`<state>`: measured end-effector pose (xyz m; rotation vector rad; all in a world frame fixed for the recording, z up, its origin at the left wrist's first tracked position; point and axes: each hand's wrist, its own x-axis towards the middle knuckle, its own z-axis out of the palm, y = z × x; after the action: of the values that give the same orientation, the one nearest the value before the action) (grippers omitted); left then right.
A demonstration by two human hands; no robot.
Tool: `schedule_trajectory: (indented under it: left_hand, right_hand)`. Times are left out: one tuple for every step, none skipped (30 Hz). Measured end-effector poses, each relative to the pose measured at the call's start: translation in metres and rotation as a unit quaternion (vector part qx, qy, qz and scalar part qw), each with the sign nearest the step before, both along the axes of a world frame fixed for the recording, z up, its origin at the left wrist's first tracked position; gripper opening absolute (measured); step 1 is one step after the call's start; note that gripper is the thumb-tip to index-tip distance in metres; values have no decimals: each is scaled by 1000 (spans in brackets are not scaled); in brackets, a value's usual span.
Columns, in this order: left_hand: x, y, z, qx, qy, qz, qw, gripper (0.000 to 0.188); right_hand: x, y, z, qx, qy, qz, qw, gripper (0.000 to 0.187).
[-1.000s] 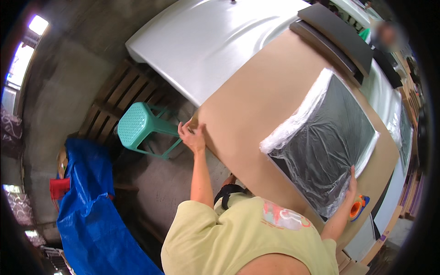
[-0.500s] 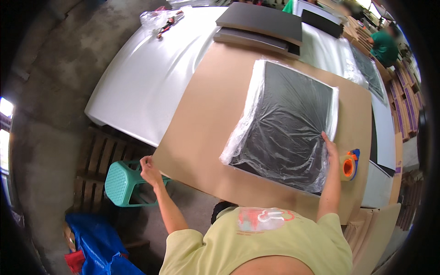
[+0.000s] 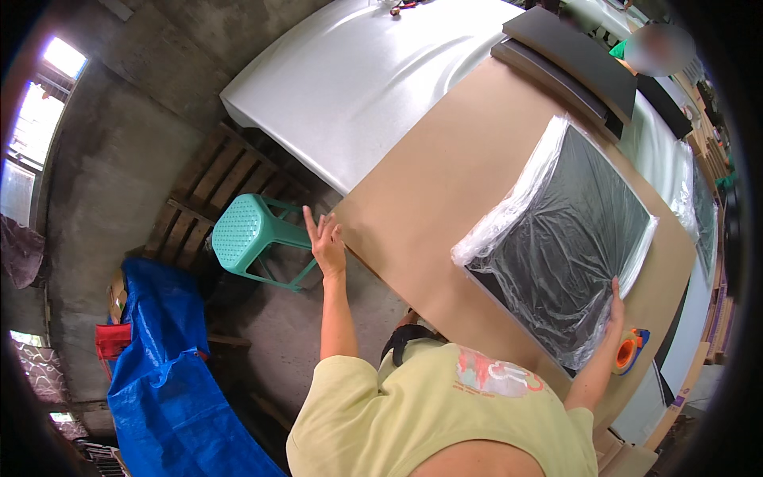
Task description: The person wraps large flat panels in brown paper and secures them with adhesive tape using a tape dispenser.
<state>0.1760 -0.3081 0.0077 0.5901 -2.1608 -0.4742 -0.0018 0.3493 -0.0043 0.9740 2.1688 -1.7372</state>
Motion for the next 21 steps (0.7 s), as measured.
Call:
schedule_trajectory:
  left_hand:
    - [-5, 8, 3, 63, 30, 27, 997, 42]
    - [-11, 19, 5, 126, 58, 53, 989, 45]
    - [-21, 31, 13, 191, 86, 74, 975, 49]
    - [-20, 35, 17, 259, 117, 63, 957, 56]
    - [-17, 36, 15, 284, 107, 68, 950, 55]
    - [-20, 39, 14, 315, 99, 60, 942, 54]
    - [-24, 39, 14, 343, 91, 54, 933, 53]
    - [-30, 36, 16, 296, 31, 44, 954, 44]
    - [-36, 31, 18, 243, -27, 35, 969, 36]
    - [-43, 28, 22, 187, -83, 28, 978, 28]
    - [-49, 29, 24, 128, -138, 23, 982, 23]
    - [-66, 39, 52, 113, -230, 112, 960, 23]
    - [-69, 32, 64, 79, -249, 146, 954, 26]
    - [-67, 26, 79, 51, -246, 116, 961, 26]
    - [-64, 31, 101, 26, -246, 81, 965, 27]
    - [-60, 48, 129, 51, -206, 16, 977, 25]
    - [-52, 66, 155, 79, -165, -52, 982, 23]
    - [-39, 76, 167, 95, -119, -124, 980, 12]
    - [-31, 100, 186, 77, -71, -178, 979, 7]
    - [-27, 135, 204, 61, -21, -238, 969, 2]
    - [-20, 160, 214, 28, -57, -279, 958, 7]
  right_hand:
    - [1, 4, -2, 9, 14, -12, 1000, 84]
    - [3, 8, -5, -27, 6, -5, 1000, 83]
    - [4, 13, -7, -62, 0, -3, 998, 83]
    - [5, 2, 5, -102, -7, 5, 995, 82]
    - [6, -12, 14, -88, -20, -2, 996, 82]
    - [4, -3, 11, -64, -8, -9, 998, 82]
    - [2, 1, 2, -43, 2, -15, 999, 83]
    - [0, 2, -2, -39, -8, -18, 999, 84]
    - [-2, 0, -3, -37, -19, -21, 999, 85]
    - [-1, -2, 0, -24, -11, -9, 1000, 86]
    - [-1, 3, 0, -21, -6, -9, 1000, 86]
    - [2, 9, -3, -17, -1, -15, 1000, 86]
    - [2, 0, 1, -21, 3, -11, 1000, 87]
    - [2, -9, 6, -10, 4, -8, 1000, 89]
    - [5, -22, 13, -3, 12, -9, 1000, 89]
    - [8, -31, 20, 4, 20, -13, 1000, 90]
    - [11, -29, 26, 15, 29, -19, 999, 91]
    - [10, -21, 20, 24, 32, -27, 999, 92]
    - [7, -13, 10, 21, 25, -28, 999, 91]
    - [9, 4, 2, 19, 20, -37, 999, 91]
    - [7, 13, -3, 12, 12, -36, 999, 90]
